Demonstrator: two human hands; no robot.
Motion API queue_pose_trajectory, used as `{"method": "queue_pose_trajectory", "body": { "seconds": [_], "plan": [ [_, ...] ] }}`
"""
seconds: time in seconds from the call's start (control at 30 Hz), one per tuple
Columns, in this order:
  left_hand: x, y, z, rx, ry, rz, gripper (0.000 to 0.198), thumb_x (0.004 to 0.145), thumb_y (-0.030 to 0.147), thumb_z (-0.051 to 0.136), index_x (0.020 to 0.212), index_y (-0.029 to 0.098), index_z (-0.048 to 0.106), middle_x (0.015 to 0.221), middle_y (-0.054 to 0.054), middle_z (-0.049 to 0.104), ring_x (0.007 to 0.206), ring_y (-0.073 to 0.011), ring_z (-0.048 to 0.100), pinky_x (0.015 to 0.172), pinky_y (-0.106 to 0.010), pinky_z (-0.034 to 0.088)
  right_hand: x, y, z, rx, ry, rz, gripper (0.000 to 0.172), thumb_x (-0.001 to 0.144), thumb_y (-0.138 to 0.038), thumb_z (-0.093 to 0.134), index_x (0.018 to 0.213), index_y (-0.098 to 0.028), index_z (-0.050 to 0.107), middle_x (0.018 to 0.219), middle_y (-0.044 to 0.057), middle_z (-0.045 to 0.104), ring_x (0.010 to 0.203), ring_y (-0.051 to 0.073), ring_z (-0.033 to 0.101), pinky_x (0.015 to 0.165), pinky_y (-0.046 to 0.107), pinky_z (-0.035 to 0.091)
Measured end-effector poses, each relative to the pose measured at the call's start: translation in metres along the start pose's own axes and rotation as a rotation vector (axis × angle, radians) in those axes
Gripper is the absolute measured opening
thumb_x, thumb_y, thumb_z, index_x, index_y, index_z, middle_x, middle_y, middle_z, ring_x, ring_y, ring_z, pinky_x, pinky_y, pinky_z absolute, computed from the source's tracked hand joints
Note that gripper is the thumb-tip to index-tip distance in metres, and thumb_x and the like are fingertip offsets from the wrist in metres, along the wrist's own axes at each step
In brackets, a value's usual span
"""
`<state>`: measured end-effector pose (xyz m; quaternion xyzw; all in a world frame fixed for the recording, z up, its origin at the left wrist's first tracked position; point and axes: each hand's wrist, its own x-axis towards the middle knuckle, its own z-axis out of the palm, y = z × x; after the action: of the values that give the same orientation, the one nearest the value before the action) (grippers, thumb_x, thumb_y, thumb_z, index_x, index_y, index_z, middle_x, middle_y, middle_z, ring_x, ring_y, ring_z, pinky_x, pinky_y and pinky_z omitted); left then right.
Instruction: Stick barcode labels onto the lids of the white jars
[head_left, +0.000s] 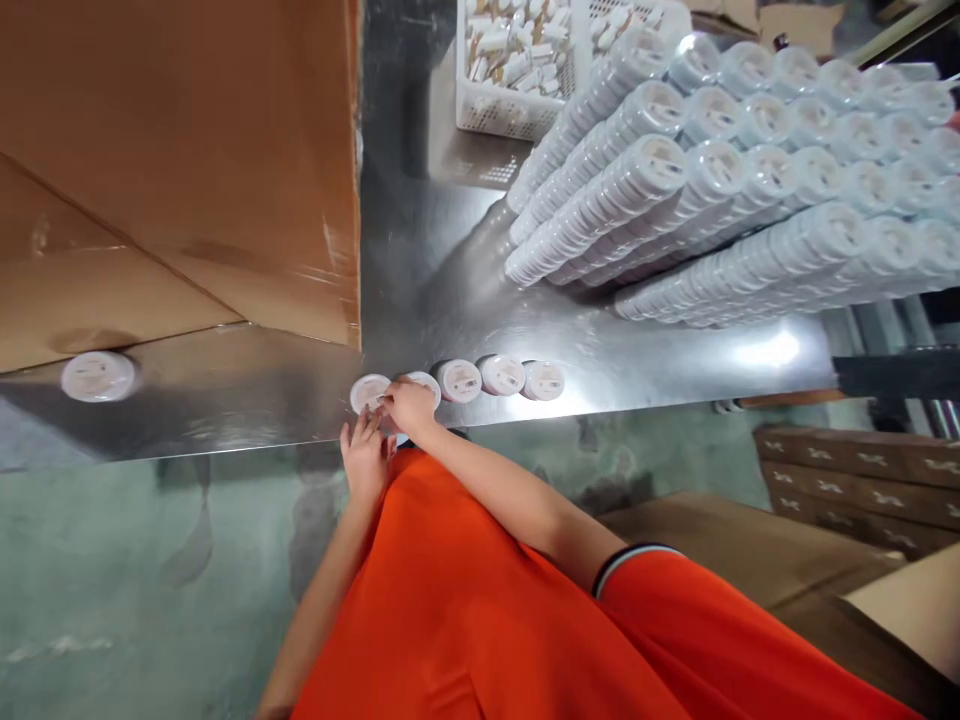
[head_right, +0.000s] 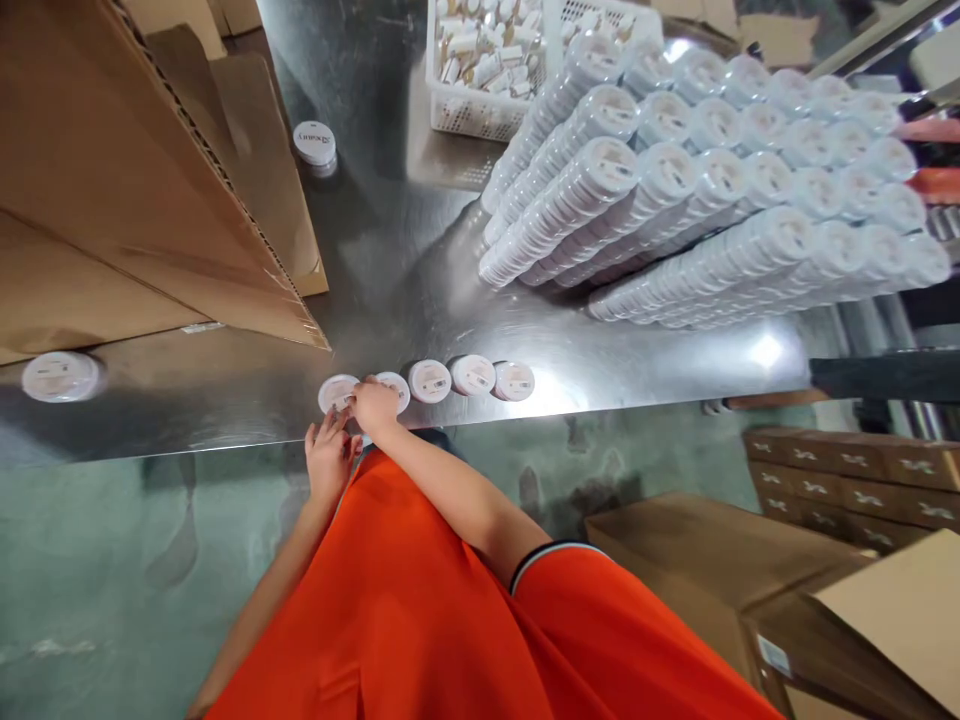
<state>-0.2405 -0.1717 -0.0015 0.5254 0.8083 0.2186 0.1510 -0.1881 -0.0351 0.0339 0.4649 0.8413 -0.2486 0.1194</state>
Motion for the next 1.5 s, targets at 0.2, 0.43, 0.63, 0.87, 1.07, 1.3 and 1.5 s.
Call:
{"method": "queue_pose_trajectory", "body": {
  "seconds": [0.2, 0.43, 0.63, 0.87, 1.07, 1.3, 1.5],
  "plan": [
    [0.000, 0.002, -0.002, 0.000, -0.012, -0.011, 0.023, 0.090, 0.023, 0.054, 0.068, 0.022, 0.061, 0.132, -0.009, 0.066, 0.135, -0.0296, 0.050, 0.112, -0.054, 0.030, 0.007, 0.002, -0.013, -0.164, -0.029, 0.023, 0.039, 0.093, -0.044, 0.055, 0.109, -0.013, 0.070, 0.112, 0.020, 0.068, 0.099, 0.029, 0.066, 0.088, 0.042, 0.042],
    [0.002, 0.006, -0.006, 0.004, -0.062, -0.063, 0.024, 0.090, 0.023, 0.054, 0.067, 0.022, 0.061, 0.134, -0.007, 0.064, 0.137, -0.0298, 0.047, 0.112, -0.056, 0.030, 0.022, 0.006, -0.015, -0.113, -0.109, 0.031, 0.022, 0.093, -0.029, 0.056, 0.102, -0.019, 0.073, 0.110, 0.012, 0.071, 0.100, 0.024, 0.067, 0.091, 0.038, 0.041],
    [0.003, 0.003, -0.012, -0.171, 0.002, -0.120, 0.027, 0.089, 0.026, 0.054, 0.065, 0.023, 0.065, 0.127, -0.007, 0.069, 0.133, -0.0290, 0.052, 0.116, -0.055, 0.026, 0.012, 0.011, -0.025, -0.008, -0.063, 0.056, 0.023, 0.093, -0.021, 0.052, 0.101, -0.018, 0.074, 0.108, 0.012, 0.072, 0.099, 0.023, 0.067, 0.085, 0.033, 0.043],
    [-0.004, 0.016, -0.029, -0.779, 0.297, -0.370, 0.033, 0.086, 0.045, 0.057, 0.072, 0.018, 0.070, 0.101, -0.012, 0.077, 0.099, -0.0249, 0.070, 0.091, -0.037, 0.053, -0.040, 0.027, -0.015, 0.865, -0.155, -0.365, 0.025, 0.079, -0.024, 0.068, 0.103, -0.016, 0.068, 0.097, 0.004, 0.071, 0.083, 0.014, 0.065, 0.072, 0.023, 0.047],
    [-0.006, 0.028, -0.031, -0.958, 0.224, -0.378, 0.041, 0.075, 0.053, 0.069, 0.089, 0.015, 0.071, 0.093, -0.010, 0.075, 0.088, -0.0226, 0.069, 0.083, -0.034, 0.055, -0.058, 0.024, -0.007, 1.112, -0.083, -0.336, 0.012, 0.076, -0.008, 0.055, 0.082, -0.018, 0.057, 0.073, -0.004, 0.059, 0.067, 0.010, 0.055, 0.066, 0.022, 0.045],
    [-0.012, 0.034, -0.029, -1.056, 0.206, -0.380, 0.037, 0.072, 0.053, 0.073, 0.073, 0.018, 0.061, 0.071, -0.002, 0.065, 0.069, -0.0146, 0.060, 0.071, -0.027, 0.050, -0.069, 0.028, -0.003, 1.043, -0.077, -0.326, 0.010, 0.080, -0.011, 0.055, 0.087, -0.018, 0.057, 0.073, -0.004, 0.060, 0.068, 0.011, 0.057, 0.066, 0.023, 0.043],
    [-0.025, 0.006, -0.022, -0.897, 0.288, -0.481, 0.042, 0.077, 0.058, 0.063, 0.064, 0.018, 0.057, 0.062, 0.001, 0.058, 0.062, -0.0124, 0.052, 0.063, -0.025, 0.043, -0.069, 0.024, 0.009, 0.903, -0.017, -0.257, 0.011, 0.082, -0.019, 0.058, 0.093, -0.018, 0.061, 0.074, -0.002, 0.064, 0.069, 0.013, 0.060, 0.070, 0.026, 0.046]
  ]
}}
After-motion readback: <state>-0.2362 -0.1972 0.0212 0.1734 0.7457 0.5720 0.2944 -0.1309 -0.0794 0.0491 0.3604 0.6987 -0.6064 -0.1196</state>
